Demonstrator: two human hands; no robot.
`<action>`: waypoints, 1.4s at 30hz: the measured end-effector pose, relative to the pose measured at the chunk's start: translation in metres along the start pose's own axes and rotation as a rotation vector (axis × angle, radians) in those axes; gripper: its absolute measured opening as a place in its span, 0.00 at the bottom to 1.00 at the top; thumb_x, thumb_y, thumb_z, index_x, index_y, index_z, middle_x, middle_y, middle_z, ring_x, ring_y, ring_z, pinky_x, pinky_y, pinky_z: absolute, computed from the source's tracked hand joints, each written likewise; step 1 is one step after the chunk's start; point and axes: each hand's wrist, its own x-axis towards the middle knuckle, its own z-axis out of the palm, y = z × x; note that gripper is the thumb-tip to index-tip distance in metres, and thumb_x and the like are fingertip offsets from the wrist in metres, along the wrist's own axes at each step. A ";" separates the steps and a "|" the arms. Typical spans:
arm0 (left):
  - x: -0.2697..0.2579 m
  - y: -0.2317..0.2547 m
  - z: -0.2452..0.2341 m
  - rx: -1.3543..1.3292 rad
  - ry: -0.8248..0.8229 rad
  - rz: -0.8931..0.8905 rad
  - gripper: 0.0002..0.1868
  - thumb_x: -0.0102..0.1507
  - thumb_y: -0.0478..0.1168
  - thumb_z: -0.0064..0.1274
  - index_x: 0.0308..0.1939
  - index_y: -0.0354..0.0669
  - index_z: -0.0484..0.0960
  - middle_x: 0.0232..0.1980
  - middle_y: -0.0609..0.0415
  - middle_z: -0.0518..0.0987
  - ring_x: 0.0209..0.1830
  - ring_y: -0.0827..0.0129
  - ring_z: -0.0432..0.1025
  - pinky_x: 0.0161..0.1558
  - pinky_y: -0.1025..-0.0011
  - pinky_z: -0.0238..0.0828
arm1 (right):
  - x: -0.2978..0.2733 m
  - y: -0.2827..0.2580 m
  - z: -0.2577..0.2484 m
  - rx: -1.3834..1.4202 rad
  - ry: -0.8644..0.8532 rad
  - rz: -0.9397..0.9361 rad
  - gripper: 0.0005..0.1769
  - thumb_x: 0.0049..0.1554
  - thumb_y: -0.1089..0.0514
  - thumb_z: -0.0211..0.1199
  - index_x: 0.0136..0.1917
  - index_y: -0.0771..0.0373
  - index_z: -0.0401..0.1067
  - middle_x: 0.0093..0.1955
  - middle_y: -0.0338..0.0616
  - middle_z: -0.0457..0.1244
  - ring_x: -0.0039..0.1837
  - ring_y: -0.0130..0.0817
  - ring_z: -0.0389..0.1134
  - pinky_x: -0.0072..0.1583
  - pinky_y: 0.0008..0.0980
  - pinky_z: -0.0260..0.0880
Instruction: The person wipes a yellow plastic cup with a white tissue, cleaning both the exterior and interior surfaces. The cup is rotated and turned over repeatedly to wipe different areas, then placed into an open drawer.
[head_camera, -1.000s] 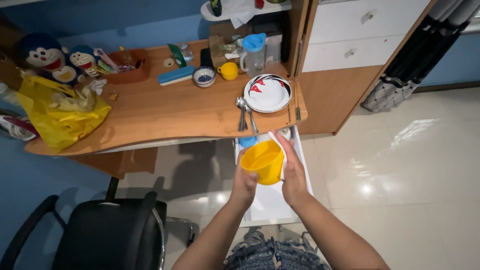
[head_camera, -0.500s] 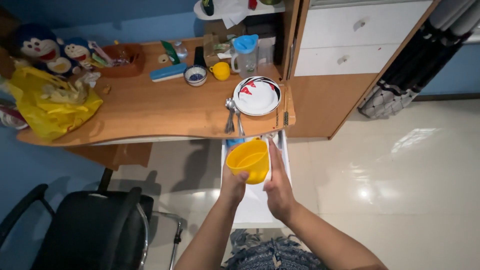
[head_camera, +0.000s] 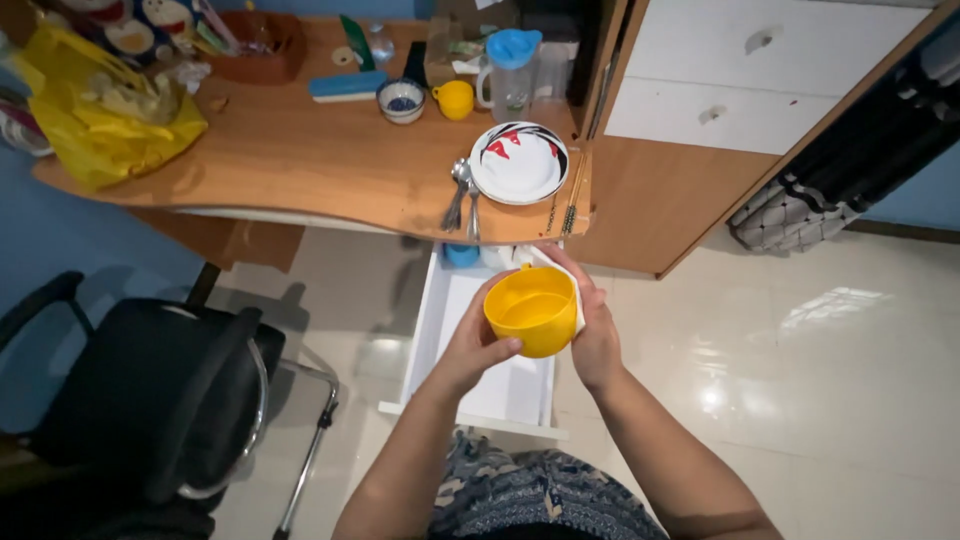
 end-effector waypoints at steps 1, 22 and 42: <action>0.001 -0.003 0.000 -0.004 0.011 0.003 0.55 0.52 0.40 0.70 0.78 0.40 0.53 0.73 0.35 0.64 0.74 0.39 0.58 0.71 0.44 0.54 | -0.003 0.008 -0.001 0.000 -0.011 0.005 0.49 0.65 0.32 0.15 0.78 0.67 0.57 0.78 0.59 0.55 0.81 0.56 0.50 0.79 0.55 0.42; 0.003 -0.005 -0.011 -0.036 0.223 0.179 0.51 0.45 0.42 0.76 0.69 0.41 0.63 0.58 0.47 0.75 0.62 0.61 0.70 0.63 0.56 0.72 | -0.025 0.023 0.028 0.038 -0.038 -0.106 0.62 0.59 0.15 0.29 0.83 0.68 0.38 0.86 0.57 0.34 0.86 0.52 0.31 0.81 0.52 0.26; -0.010 0.028 -0.074 -0.068 0.306 0.204 0.51 0.50 0.37 0.74 0.70 0.44 0.58 0.61 0.40 0.71 0.63 0.52 0.69 0.64 0.51 0.70 | -0.020 0.028 0.126 -0.468 -0.013 -0.206 0.68 0.54 0.12 0.17 0.82 0.71 0.24 0.84 0.70 0.27 0.84 0.71 0.24 0.79 0.62 0.20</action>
